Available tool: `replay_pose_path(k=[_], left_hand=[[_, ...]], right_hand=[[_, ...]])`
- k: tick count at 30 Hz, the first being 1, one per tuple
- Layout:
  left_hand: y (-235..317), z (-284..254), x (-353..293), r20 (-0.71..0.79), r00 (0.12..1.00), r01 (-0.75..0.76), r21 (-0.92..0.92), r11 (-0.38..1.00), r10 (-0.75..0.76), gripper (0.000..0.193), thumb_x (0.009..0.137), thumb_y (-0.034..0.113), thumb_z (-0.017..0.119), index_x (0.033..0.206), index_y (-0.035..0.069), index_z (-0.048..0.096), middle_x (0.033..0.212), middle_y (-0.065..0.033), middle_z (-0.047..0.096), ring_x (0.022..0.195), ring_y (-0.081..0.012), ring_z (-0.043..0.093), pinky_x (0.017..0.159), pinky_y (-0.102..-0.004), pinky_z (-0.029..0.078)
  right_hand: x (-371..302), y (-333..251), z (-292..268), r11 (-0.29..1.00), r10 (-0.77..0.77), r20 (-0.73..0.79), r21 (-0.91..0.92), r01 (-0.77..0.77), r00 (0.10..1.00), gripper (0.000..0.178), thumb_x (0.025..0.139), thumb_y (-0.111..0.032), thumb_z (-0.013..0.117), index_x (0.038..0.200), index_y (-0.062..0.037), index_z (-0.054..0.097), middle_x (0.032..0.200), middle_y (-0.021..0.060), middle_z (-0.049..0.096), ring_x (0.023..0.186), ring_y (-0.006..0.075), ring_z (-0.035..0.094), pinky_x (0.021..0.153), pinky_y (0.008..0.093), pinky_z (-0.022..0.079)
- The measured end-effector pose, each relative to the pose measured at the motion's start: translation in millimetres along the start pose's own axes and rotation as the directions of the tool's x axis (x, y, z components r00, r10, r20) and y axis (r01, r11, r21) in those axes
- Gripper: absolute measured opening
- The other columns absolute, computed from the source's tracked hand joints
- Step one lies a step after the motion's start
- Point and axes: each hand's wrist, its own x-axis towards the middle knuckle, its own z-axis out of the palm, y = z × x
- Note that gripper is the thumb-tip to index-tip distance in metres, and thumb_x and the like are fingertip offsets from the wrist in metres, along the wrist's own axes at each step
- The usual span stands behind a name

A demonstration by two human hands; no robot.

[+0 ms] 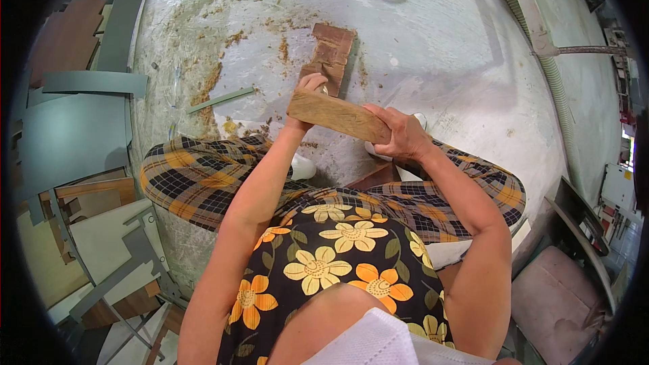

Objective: The person carves and shapes a piece of wood using a chisel and a wooden mallet.

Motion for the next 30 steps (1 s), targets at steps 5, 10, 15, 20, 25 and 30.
replay_pose_path(k=[5, 10, 15, 20, 25, 30], left_hand=[[31, -11, 18, 0.046, 0.944, 0.327, -0.248, 0.912, -0.326, 0.032, 0.082, 0.01, 0.066, 0.114, 0.006, 0.064, 0.121, -0.0146, 0.061, 0.11, -0.0325, 0.061, 0.094, -0.0355, 0.049], [3, 2, 0, 0.016, 0.959, 0.28, -0.198, 0.939, -0.283, 0.032, 0.083, 0.009, 0.065, 0.114, 0.005, 0.064, 0.121, -0.0146, 0.061, 0.113, -0.0323, 0.059, 0.096, -0.036, 0.048], [8, 2, 6, -0.013, 0.967, 0.248, -0.209, 0.946, -0.256, 0.032, 0.083, 0.008, 0.064, 0.114, 0.004, 0.062, 0.119, -0.0139, 0.061, 0.115, -0.0324, 0.057, 0.098, -0.037, 0.047], [6, -2, 7, 0.011, 0.981, 0.191, -0.101, 0.976, -0.191, 0.033, 0.079, 0.008, 0.067, 0.111, 0.003, 0.062, 0.118, -0.0132, 0.061, 0.114, -0.0318, 0.058, 0.097, -0.0374, 0.047], [21, -15, 14, 0.084, 0.926, 0.377, -0.271, 0.886, -0.369, 0.039, 0.077, 0.011, 0.07, 0.116, 0.008, 0.063, 0.125, -0.0138, 0.061, 0.12, -0.033, 0.056, 0.102, -0.0378, 0.044], [6, -12, 10, 0.006, 0.99, 0.138, -0.028, 0.99, -0.138, 0.033, 0.077, 0.008, 0.068, 0.109, 0.005, 0.063, 0.116, -0.0129, 0.062, 0.113, -0.0311, 0.057, 0.097, -0.0373, 0.047]], right_hand=[[-2, -12, -7, 0.991, -0.072, -0.057, 0.107, 0.078, 0.996, 0.084, 0.064, -0.026, 0.077, 0.142, -0.0216, 0.046, 0.096, 0.0143, 0.063, 0.088, 0.0347, 0.064, 0.078, 0.0427, 0.055], [1, -7, -2, 1.0, 0.014, 0.05, 0.021, -0.015, 0.999, 0.085, 0.064, -0.025, 0.077, 0.143, -0.0213, 0.045, 0.097, 0.0143, 0.063, 0.09, 0.0352, 0.064, 0.079, 0.043, 0.055], [2, -4, 7, 0.996, -0.033, -0.053, 0.079, 0.037, 0.998, 0.085, 0.065, -0.027, 0.076, 0.144, -0.0231, 0.044, 0.097, 0.0144, 0.063, 0.087, 0.0355, 0.065, 0.078, 0.0427, 0.055], [3, -6, 1, 0.999, 0.012, 0.024, 0.046, -0.013, 1.0, 0.083, 0.065, -0.028, 0.075, 0.143, -0.0228, 0.044, 0.099, 0.0136, 0.064, 0.088, 0.0338, 0.065, 0.078, 0.0419, 0.056], [2, -16, -7, 0.993, -0.071, -0.042, 0.093, 0.075, 0.997, 0.084, 0.065, -0.028, 0.075, 0.143, -0.023, 0.044, 0.095, 0.013, 0.063, 0.086, 0.0338, 0.065, 0.077, 0.0421, 0.056], [7, -13, -2, 0.996, 0.018, 0.012, 0.088, -0.019, 1.0, 0.083, 0.063, -0.026, 0.074, 0.141, -0.0214, 0.046, 0.099, 0.0124, 0.064, 0.09, 0.034, 0.065, 0.078, 0.0417, 0.055]])
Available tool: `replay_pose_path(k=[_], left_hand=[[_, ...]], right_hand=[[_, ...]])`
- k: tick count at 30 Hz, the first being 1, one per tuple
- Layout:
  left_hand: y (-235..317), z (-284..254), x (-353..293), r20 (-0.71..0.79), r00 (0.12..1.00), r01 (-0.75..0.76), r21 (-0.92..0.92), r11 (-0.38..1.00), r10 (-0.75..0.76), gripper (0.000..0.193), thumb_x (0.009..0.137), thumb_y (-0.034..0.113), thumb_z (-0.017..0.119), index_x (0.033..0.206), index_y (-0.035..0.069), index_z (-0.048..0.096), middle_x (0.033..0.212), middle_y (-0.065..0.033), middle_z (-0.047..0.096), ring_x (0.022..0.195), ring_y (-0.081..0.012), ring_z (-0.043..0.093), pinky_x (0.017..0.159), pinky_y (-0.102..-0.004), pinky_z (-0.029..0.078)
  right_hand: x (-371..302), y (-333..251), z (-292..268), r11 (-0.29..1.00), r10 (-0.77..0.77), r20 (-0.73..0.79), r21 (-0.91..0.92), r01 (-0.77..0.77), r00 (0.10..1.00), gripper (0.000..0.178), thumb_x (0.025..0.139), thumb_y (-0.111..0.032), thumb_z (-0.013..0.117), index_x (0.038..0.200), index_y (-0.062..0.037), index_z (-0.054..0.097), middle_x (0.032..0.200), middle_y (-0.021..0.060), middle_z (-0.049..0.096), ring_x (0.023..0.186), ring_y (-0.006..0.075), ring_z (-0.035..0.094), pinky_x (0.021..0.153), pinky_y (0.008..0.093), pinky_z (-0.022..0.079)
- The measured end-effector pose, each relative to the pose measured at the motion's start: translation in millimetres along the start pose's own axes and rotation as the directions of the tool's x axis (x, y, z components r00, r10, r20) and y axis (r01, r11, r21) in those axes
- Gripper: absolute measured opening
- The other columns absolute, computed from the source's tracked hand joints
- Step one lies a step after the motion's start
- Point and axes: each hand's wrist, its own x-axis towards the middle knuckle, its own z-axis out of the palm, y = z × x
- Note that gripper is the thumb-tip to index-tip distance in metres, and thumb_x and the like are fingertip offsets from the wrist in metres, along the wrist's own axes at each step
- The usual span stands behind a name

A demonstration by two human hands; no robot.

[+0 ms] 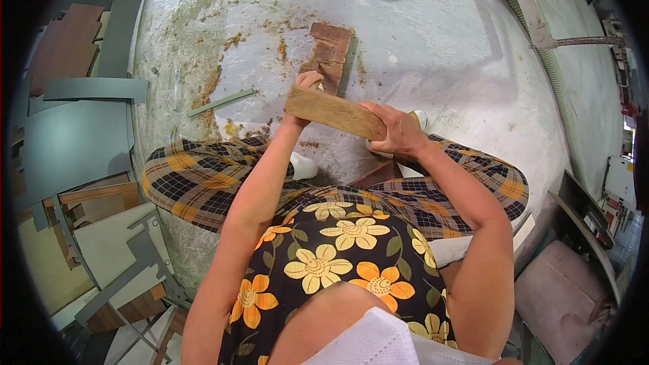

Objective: The person carves and shapes a piece of wood using a chisel and a wooden mallet.

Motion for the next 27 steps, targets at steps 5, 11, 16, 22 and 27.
replay_pose_path(k=[5, 11, 16, 22, 27], left_hand=[[20, -5, 5, 0.074, 0.972, 0.236, -0.277, 0.931, -0.225, 0.031, 0.079, 0.009, 0.067, 0.109, 0.004, 0.062, 0.117, -0.0128, 0.061, 0.116, -0.0329, 0.055, 0.097, -0.0405, 0.047], [-2, 5, -6, 0.011, 0.997, 0.071, -0.101, 0.992, -0.07, 0.031, 0.082, 0.01, 0.066, 0.112, 0.007, 0.062, 0.118, -0.0141, 0.061, 0.115, -0.0345, 0.056, 0.098, -0.0406, 0.046], [0, 5, 1, 0.06, 0.993, 0.112, -0.114, 0.987, -0.106, 0.032, 0.082, 0.01, 0.065, 0.114, 0.008, 0.062, 0.121, -0.0151, 0.06, 0.116, -0.0352, 0.056, 0.098, -0.0409, 0.046], [12, -1, 0, 0.057, 0.992, 0.114, -0.11, 0.987, -0.108, 0.034, 0.08, 0.01, 0.065, 0.113, 0.006, 0.062, 0.12, -0.0144, 0.061, 0.118, -0.0334, 0.056, 0.098, -0.0387, 0.046], [-18, 5, -7, 0.036, 0.996, -0.075, -0.021, 0.997, 0.076, 0.034, 0.08, 0.009, 0.065, 0.114, 0.005, 0.062, 0.123, -0.0143, 0.061, 0.12, -0.0332, 0.056, 0.099, -0.0389, 0.046]], right_hand=[[-7, -4, -4, 0.994, -0.082, -0.051, 0.063, 0.085, 0.995, 0.083, 0.065, -0.026, 0.075, 0.142, -0.0209, 0.045, 0.101, 0.0132, 0.064, 0.093, 0.0341, 0.064, 0.079, 0.0417, 0.055], [-4, 3, 4, 0.999, -0.034, -0.034, -0.036, 0.033, 0.999, 0.086, 0.065, -0.026, 0.076, 0.143, -0.0203, 0.043, 0.1, 0.0143, 0.064, 0.091, 0.0343, 0.064, 0.079, 0.0426, 0.055], [-5, -4, -2, 0.981, -0.178, -0.13, 0.059, 0.187, 0.975, 0.087, 0.065, -0.024, 0.077, 0.144, -0.0197, 0.042, 0.095, 0.0153, 0.061, 0.088, 0.0354, 0.063, 0.079, 0.0437, 0.054], [-7, 0, 3, 0.999, -0.047, -0.04, 0.001, 0.047, 0.998, 0.089, 0.064, -0.024, 0.078, 0.145, -0.0205, 0.041, 0.098, 0.0162, 0.06, 0.09, 0.0363, 0.062, 0.08, 0.0435, 0.054], [3, 14, 9, 0.997, -0.038, 0.019, -0.073, 0.039, 0.999, 0.086, 0.065, -0.022, 0.075, 0.144, -0.0183, 0.043, 0.101, 0.0155, 0.062, 0.092, 0.0342, 0.063, 0.08, 0.0414, 0.053]])
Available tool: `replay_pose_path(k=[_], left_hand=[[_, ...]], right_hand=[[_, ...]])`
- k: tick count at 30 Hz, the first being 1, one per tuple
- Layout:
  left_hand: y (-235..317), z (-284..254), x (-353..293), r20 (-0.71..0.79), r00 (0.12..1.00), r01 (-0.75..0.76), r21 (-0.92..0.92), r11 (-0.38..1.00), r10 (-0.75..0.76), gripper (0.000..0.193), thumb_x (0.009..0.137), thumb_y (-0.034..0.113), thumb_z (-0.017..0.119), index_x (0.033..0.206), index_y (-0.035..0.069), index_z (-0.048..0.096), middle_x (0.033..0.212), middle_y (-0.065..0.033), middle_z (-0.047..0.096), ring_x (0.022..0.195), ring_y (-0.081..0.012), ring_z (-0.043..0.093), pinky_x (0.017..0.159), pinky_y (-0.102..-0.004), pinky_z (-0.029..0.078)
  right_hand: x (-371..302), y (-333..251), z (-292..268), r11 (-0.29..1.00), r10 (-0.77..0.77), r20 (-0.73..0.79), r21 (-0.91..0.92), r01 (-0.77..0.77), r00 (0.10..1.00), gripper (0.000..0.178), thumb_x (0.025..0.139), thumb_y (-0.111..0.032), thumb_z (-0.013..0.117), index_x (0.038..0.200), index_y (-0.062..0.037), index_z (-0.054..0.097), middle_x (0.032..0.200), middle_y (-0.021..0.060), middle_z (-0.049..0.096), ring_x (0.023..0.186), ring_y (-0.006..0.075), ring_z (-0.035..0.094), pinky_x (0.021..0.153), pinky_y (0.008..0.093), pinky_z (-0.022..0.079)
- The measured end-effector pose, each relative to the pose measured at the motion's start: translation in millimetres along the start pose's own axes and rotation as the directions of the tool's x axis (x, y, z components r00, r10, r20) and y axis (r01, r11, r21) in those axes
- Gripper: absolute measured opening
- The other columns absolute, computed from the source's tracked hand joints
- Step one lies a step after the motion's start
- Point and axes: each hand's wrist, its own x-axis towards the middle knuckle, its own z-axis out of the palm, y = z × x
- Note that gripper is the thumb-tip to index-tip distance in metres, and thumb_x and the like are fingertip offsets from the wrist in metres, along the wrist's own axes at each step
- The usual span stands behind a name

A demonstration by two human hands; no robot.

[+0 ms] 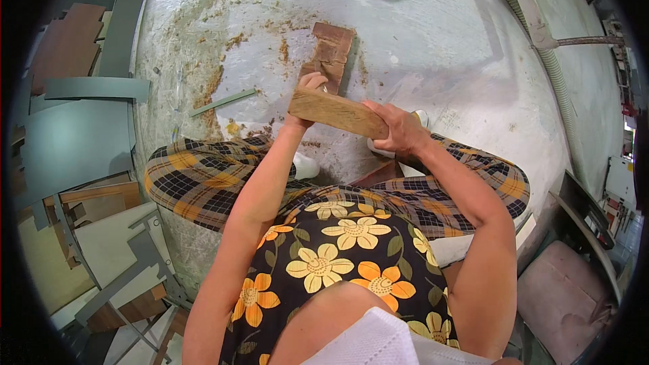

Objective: The person carves and shapes a piece of wood using a chisel and a wooden mallet.

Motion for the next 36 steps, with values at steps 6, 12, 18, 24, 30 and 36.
replay_pose_path(k=[6, 12, 18, 24, 30, 36], left_hand=[[24, 5, 4, 0.035, 0.977, 0.211, -0.189, 0.959, -0.208, 0.033, 0.081, 0.009, 0.065, 0.113, 0.006, 0.061, 0.122, -0.0141, 0.061, 0.118, -0.0338, 0.056, 0.098, -0.0404, 0.047], [3, 12, -3, -0.031, 1.0, 0.004, 0.061, 0.998, -0.002, 0.037, 0.08, 0.013, 0.068, 0.116, 0.009, 0.061, 0.12, -0.012, 0.061, 0.114, -0.0315, 0.056, 0.097, -0.0392, 0.046], [-4, 21, -19, 0.117, 0.943, 0.315, -0.609, 0.728, -0.311, 0.042, 0.08, 0.014, 0.069, 0.121, 0.01, 0.06, 0.124, -0.0096, 0.061, 0.118, -0.0311, 0.055, 0.096, -0.0383, 0.046], [19, -9, 9, 0.084, 0.863, 0.504, -0.129, 0.854, -0.497, 0.029, 0.075, 0.003, 0.07, 0.104, 0.007, 0.068, 0.101, -0.0133, 0.069, 0.094, -0.0332, 0.067, 0.083, -0.0362, 0.053], [18, -31, 31, -0.244, 0.867, 0.389, -0.21, 0.897, -0.434, 0.033, 0.074, 0.001, 0.067, 0.108, 0.006, 0.068, 0.101, -0.0136, 0.069, 0.093, -0.0271, 0.068, 0.082, -0.0351, 0.053], [-25, -28, 13, -0.295, 0.76, 0.502, -0.299, 0.811, -0.579, 0.036, 0.076, -0.001, 0.07, 0.111, 0.006, 0.068, 0.102, -0.0059, 0.07, 0.094, -0.0152, 0.066, 0.084, -0.0297, 0.053]], right_hand=[[-8, -3, -2, 0.996, -0.017, -0.077, 0.091, 0.024, 0.997, 0.086, 0.064, -0.022, 0.076, 0.143, -0.0179, 0.043, 0.102, 0.0149, 0.062, 0.092, 0.0335, 0.063, 0.081, 0.0409, 0.054], [-8, -13, -5, 0.987, -0.084, -0.118, 0.124, 0.098, 0.99, 0.084, 0.064, -0.025, 0.076, 0.143, -0.0225, 0.045, 0.103, 0.0142, 0.064, 0.09, 0.0338, 0.065, 0.078, 0.0422, 0.055], [0, -13, -11, 0.997, 0.076, 0.007, -0.022, -0.076, 0.997, 0.086, 0.065, -0.027, 0.077, 0.144, -0.0206, 0.043, 0.096, 0.0181, 0.064, 0.089, 0.0376, 0.065, 0.08, 0.045, 0.055], [10, -18, -26, 0.966, 0.028, -0.218, 0.257, 0.03, 0.976, 0.077, 0.068, -0.027, 0.073, 0.14, -0.0152, 0.048, 0.106, 0.0217, 0.067, 0.092, 0.0383, 0.067, 0.08, 0.0423, 0.055], [16, 10, -29, 0.888, 0.379, -0.285, 0.381, -0.259, 0.881, 0.075, 0.07, -0.035, 0.071, 0.134, -0.0023, 0.051, 0.105, 0.0272, 0.068, 0.096, 0.0364, 0.068, 0.082, 0.042, 0.054], [14, 24, -22, 0.775, 0.632, -0.017, 0.0, -0.632, 0.775, 0.076, 0.071, -0.039, 0.068, 0.133, -0.002, 0.048, 0.106, 0.0271, 0.068, 0.099, 0.0411, 0.067, 0.086, 0.0462, 0.054]])
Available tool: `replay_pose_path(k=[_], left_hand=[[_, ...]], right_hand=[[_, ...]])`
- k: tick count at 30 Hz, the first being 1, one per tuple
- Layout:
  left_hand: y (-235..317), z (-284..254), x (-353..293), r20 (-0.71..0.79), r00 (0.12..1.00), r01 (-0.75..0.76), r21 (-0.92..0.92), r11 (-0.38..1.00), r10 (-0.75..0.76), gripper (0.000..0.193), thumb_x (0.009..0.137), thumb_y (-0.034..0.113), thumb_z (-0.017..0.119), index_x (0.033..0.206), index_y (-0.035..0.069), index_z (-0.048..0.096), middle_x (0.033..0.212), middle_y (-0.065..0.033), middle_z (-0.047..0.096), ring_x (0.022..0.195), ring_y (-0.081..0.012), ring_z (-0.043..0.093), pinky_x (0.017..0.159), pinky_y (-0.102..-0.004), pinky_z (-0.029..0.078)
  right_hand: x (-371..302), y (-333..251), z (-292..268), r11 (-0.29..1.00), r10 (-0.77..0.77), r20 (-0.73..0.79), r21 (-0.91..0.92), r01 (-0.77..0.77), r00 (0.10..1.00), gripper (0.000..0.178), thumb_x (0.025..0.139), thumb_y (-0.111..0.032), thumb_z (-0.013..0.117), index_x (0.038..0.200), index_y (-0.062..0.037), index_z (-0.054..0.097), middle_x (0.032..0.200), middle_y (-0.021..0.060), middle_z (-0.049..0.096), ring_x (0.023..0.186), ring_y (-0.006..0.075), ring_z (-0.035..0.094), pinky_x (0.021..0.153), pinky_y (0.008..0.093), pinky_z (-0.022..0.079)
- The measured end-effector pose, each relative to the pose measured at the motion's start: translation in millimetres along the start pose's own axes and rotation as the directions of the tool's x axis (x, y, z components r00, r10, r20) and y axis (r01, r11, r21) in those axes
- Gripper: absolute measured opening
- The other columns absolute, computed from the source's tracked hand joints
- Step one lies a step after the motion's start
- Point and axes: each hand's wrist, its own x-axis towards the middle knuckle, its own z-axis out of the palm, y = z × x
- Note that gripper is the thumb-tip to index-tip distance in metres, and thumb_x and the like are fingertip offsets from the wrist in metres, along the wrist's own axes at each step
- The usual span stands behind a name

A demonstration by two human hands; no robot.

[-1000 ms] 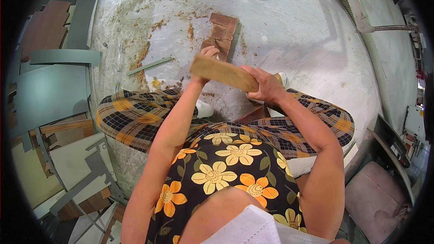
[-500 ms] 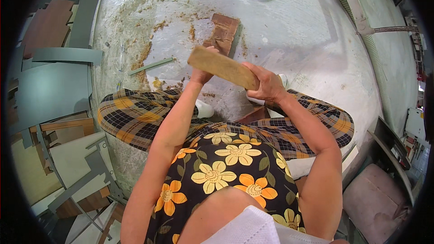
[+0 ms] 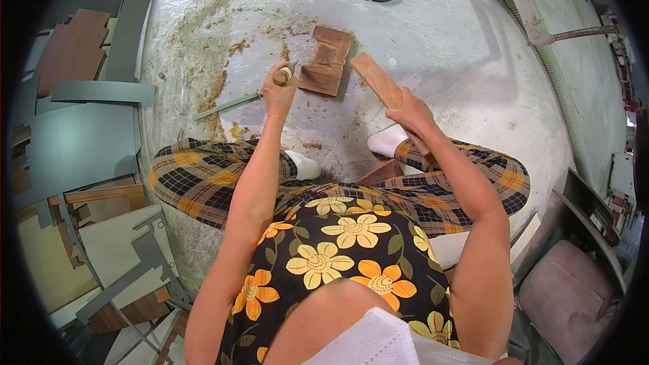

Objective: The person carves and shapes a piece of wood using a chisel and a wooden mallet.

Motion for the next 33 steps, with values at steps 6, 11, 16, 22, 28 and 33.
replay_pose_path(k=[6, 11, 16, 22, 28, 33], left_hand=[[19, 14, -3, 0.077, 0.994, 0.072, 0.073, 0.995, -0.078, 0.033, 0.076, -0.001, 0.069, 0.108, 0.006, 0.069, 0.098, -0.0052, 0.071, 0.09, -0.0137, 0.067, 0.08, -0.0287, 0.054], [17, 5, -1, 0.129, 0.974, 0.191, -0.03, 0.981, -0.186, 0.032, 0.074, 0.002, 0.069, 0.105, 0.009, 0.07, 0.092, -0.0034, 0.071, 0.087, -0.013, 0.067, 0.078, -0.0286, 0.054], [25, 5, -2, 0.159, 0.986, 0.021, 0.171, 0.985, -0.049, 0.029, 0.075, 0.004, 0.069, 0.103, 0.008, 0.071, 0.083, -0.0028, 0.07, 0.072, -0.0115, 0.067, 0.068, -0.0274, 0.055], [28, -5, 7, 0.194, 0.961, 0.197, 0.013, 0.98, -0.196, 0.022, 0.075, 0.006, 0.07, 0.097, 0.007, 0.07, 0.077, -0.0059, 0.069, 0.065, -0.0129, 0.066, 0.065, -0.0306, 0.054], [47, -5, 17, 0.057, 0.989, 0.142, -0.134, 0.981, -0.136, 0.017, 0.083, 0.006, 0.073, 0.096, 0.001, 0.066, 0.081, -0.0044, 0.068, 0.06, -0.0116, 0.063, 0.054, -0.0259, 0.053], [45, -2, 16, 0.035, 0.993, 0.119, -0.165, 0.979, -0.115, 0.019, 0.085, 0.012, 0.076, 0.092, 0.0, 0.063, 0.08, -0.0056, 0.069, 0.057, -0.0103, 0.061, 0.051, -0.0253, 0.051]], right_hand=[[3, 25, 27, 0.979, -0.03, 0.058, -0.199, 0.041, 0.998, 0.068, 0.069, -0.035, 0.071, 0.127, -0.0071, 0.049, 0.099, 0.0265, 0.07, 0.094, 0.0433, 0.067, 0.082, 0.0488, 0.054], [2, 11, 30, 0.965, -0.086, 0.152, -0.232, 0.12, 0.985, 0.07, 0.069, -0.034, 0.073, 0.129, -0.0067, 0.049, 0.102, 0.0253, 0.07, 0.097, 0.0417, 0.067, 0.084, 0.0484, 0.054], [2, 14, 25, 0.96, -0.108, 0.218, -0.232, 0.159, 0.97, 0.079, 0.067, -0.036, 0.075, 0.137, -0.0098, 0.047, 0.106, 0.026, 0.069, 0.1, 0.042, 0.066, 0.087, 0.0486, 0.053], [2, 16, 25, 0.954, -0.1, 0.235, -0.254, 0.16, 0.967, 0.072, 0.064, -0.042, 0.078, 0.123, -0.0079, 0.054, 0.106, 0.0214, 0.07, 0.1, 0.0391, 0.067, 0.084, 0.0466, 0.055], [3, 18, 13, 0.967, -0.07, 0.237, -0.221, 0.124, 0.969, 0.076, 0.067, -0.039, 0.075, 0.135, -0.0112, 0.052, 0.11, 0.022, 0.069, 0.102, 0.0398, 0.066, 0.086, 0.0475, 0.054], [4, 13, 5, 0.978, -0.057, 0.17, -0.187, 0.089, 0.984, 0.071, 0.066, -0.036, 0.071, 0.129, -0.0092, 0.054, 0.104, 0.0228, 0.07, 0.098, 0.0408, 0.066, 0.083, 0.0478, 0.054]])
